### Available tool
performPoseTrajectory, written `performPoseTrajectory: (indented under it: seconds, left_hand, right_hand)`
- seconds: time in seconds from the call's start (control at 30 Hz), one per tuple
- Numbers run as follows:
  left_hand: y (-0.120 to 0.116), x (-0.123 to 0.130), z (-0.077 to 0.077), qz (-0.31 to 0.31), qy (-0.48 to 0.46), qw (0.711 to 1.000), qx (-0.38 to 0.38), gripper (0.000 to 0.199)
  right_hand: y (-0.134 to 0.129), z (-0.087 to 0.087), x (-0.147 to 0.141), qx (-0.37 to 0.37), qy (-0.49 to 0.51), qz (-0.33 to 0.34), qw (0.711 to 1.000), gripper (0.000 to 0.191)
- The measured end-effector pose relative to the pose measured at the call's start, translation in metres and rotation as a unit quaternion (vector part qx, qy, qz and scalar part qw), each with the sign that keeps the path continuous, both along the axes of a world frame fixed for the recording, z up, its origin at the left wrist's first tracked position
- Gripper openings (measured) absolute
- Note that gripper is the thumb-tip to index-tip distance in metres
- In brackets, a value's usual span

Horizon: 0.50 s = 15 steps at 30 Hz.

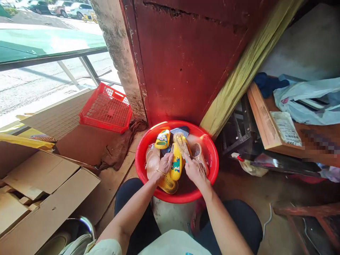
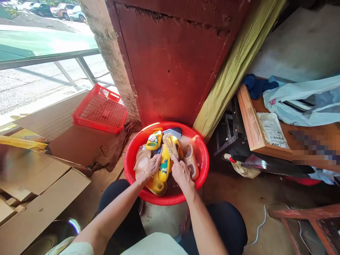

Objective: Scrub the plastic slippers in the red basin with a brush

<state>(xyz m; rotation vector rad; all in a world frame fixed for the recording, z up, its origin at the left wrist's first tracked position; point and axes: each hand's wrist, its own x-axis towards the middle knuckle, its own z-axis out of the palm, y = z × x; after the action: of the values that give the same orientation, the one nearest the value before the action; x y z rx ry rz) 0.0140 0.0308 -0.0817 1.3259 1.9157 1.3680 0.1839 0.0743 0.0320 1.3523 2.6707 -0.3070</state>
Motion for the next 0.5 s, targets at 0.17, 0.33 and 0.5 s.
performPoseTrajectory:
  seconds: [0.17,0.33,0.5]
  left_hand:
    - [0.005,-0.005,-0.013,0.026,-0.036,0.999,-0.001,0.042]
    - [0.012,-0.005,-0.021,0.049,-0.067,0.996,0.029,0.048]
    - [0.011,0.001,-0.015,0.013,-0.078,0.995,0.065,0.045]
  right_hand:
    - [-0.007,-0.003,0.009,0.013,0.005,0.059,0.998,0.062]
    - [-0.076,-0.039,0.084,0.036,0.036,0.111,0.993,0.061]
    - [-0.061,-0.050,0.079,0.050,0.062,0.068,0.994,0.060]
